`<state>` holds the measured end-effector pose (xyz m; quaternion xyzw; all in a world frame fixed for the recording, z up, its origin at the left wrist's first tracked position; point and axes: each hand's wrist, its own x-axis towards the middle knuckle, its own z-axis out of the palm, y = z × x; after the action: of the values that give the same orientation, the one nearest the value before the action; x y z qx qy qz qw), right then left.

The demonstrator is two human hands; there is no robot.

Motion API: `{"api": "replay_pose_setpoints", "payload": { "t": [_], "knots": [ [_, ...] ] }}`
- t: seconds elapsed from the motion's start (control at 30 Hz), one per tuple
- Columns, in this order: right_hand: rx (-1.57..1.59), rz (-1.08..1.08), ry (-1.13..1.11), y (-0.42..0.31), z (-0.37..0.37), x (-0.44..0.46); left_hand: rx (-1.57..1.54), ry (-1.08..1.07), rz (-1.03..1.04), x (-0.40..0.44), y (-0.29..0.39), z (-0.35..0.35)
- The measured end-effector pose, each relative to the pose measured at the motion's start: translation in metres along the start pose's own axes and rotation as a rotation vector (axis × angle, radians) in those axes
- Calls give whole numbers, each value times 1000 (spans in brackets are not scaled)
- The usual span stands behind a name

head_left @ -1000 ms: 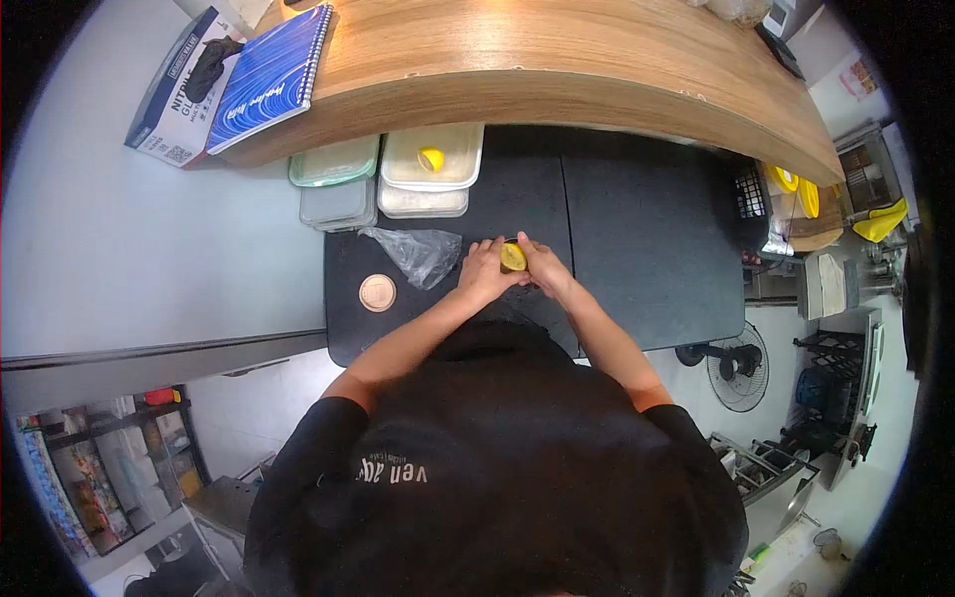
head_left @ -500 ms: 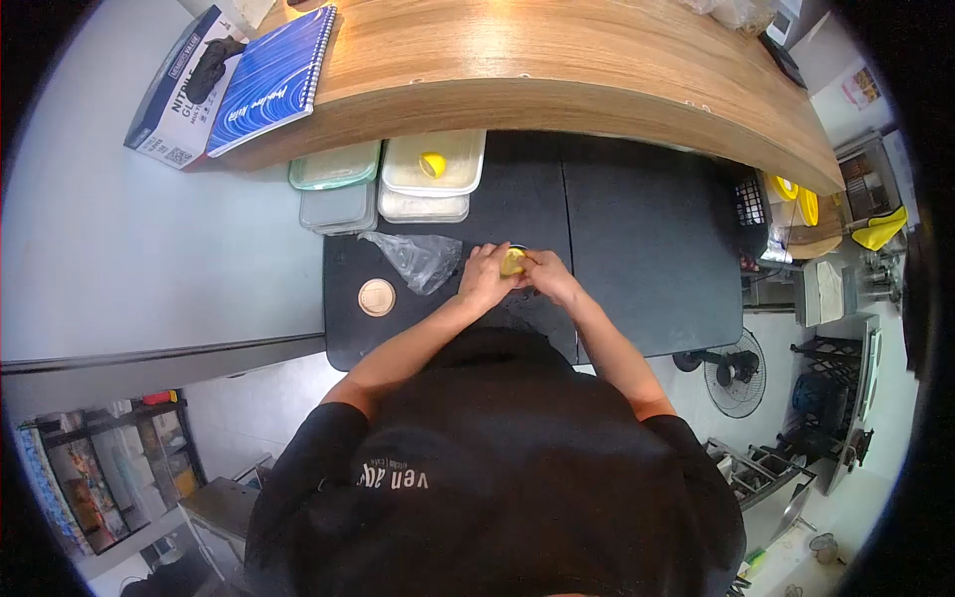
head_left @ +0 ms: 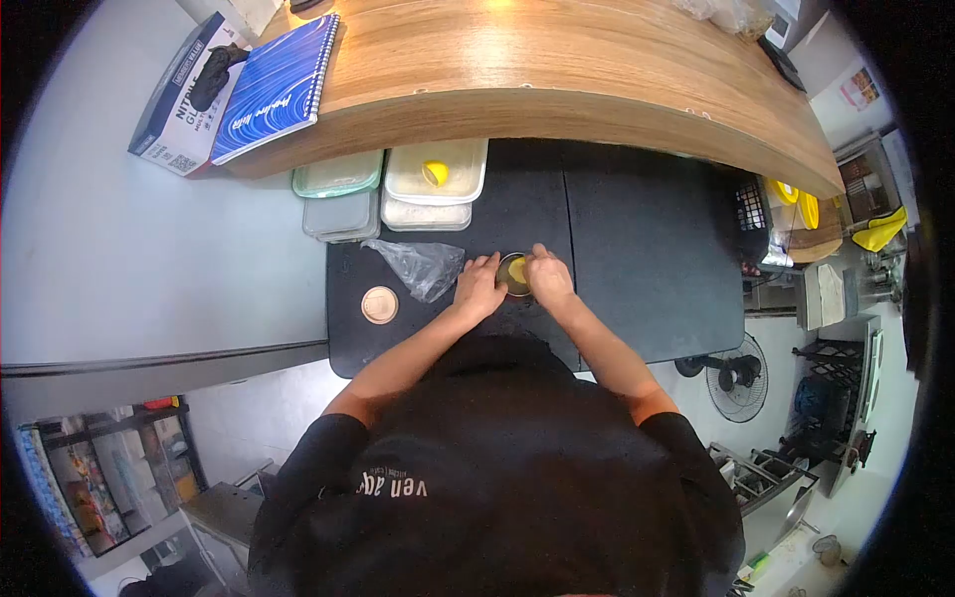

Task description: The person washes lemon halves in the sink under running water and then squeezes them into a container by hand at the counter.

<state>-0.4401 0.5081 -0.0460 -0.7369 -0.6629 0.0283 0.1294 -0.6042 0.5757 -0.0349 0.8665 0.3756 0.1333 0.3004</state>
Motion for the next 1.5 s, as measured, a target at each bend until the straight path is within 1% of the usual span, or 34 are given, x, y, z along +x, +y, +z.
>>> {"api": "replay_pose_setpoints", "payload": {
  "t": [0.07, 0.13, 0.37, 0.43, 0.47, 0.53, 0.57, 0.63, 0.67, 0.73, 0.77, 0.83, 0.87, 0.93, 0.97, 1.03, 1.07, 1.13, 1.27, 1.33, 1.37, 1.43, 1.5],
  "knots": [
    [-22, -17, 27, -3, 2, -1, 11, 9, -3, -1, 1, -1],
    [-34, -18, -53, -4, 3, -1, 7, -17, -28, -1, 3, -4],
    [-39, -38, -86, 2, 16, -1, 54, -17, -25, -2, -3, 0],
    [20, 38, -157, 6, 21, -1, 81, -35, -22, -2, 0, -2],
    [20, 38, -158, 7, 19, 0, 81, -35, -23, -3, 1, -2],
    [249, 111, -131, 11, 16, 1, 110, -75, -15, -3, 2, -2],
    [250, 111, -130, 13, 13, 2, 111, -75, -15, -3, 4, -4],
    [404, 136, -150, 18, 7, 3, 81, -98, 8, -4, 8, -8],
    [405, 139, -149, 16, -5, 5, 82, -100, 10, -3, 9, -8],
    [659, 440, -480, 8, -34, 11, 14, -145, 52, -1, 10, -9],
    [660, 443, -477, 10, -31, 9, 15, -147, 55, -1, 10, -8],
    [816, 458, -481, 18, -22, 5, 16, -40, 100, 0, 10, -5],
    [815, 460, -478, 20, -21, 2, 16, -41, 104, 1, 8, -3],
    [1198, 607, -447, 24, -17, -7, -56, -36, 98, 1, 2, 1],
    [1198, 610, -447, 25, -20, -10, -57, -38, 98, 1, 8, -3],
    [1414, 553, -540, 25, -28, -15, -100, -97, 23, 0, 17, -13],
    [1414, 555, -541, 25, -30, -17, -101, -99, 23, 0, 20, -14],
    [1477, 433, -527, 23, -33, -23, -103, -160, -65, 0, 26, -17],
    [1558, 471, -513, 27, -17, -27, -204, -147, -17, 2, 7, 3],
    [1450, 467, -519, 26, -16, -26, -322, -220, -40, 2, 9, 0],
    [1449, 466, -520, 23, -18, -26, -323, -219, -40, 1, 5, 4],
    [1311, 409, -475, 17, -24, -24, -316, -272, -136, 5, -1, 10],
    [1354, 458, -451, 9, -19, -22, -302, -293, -150, 3, 5, 1]
  ]
}}
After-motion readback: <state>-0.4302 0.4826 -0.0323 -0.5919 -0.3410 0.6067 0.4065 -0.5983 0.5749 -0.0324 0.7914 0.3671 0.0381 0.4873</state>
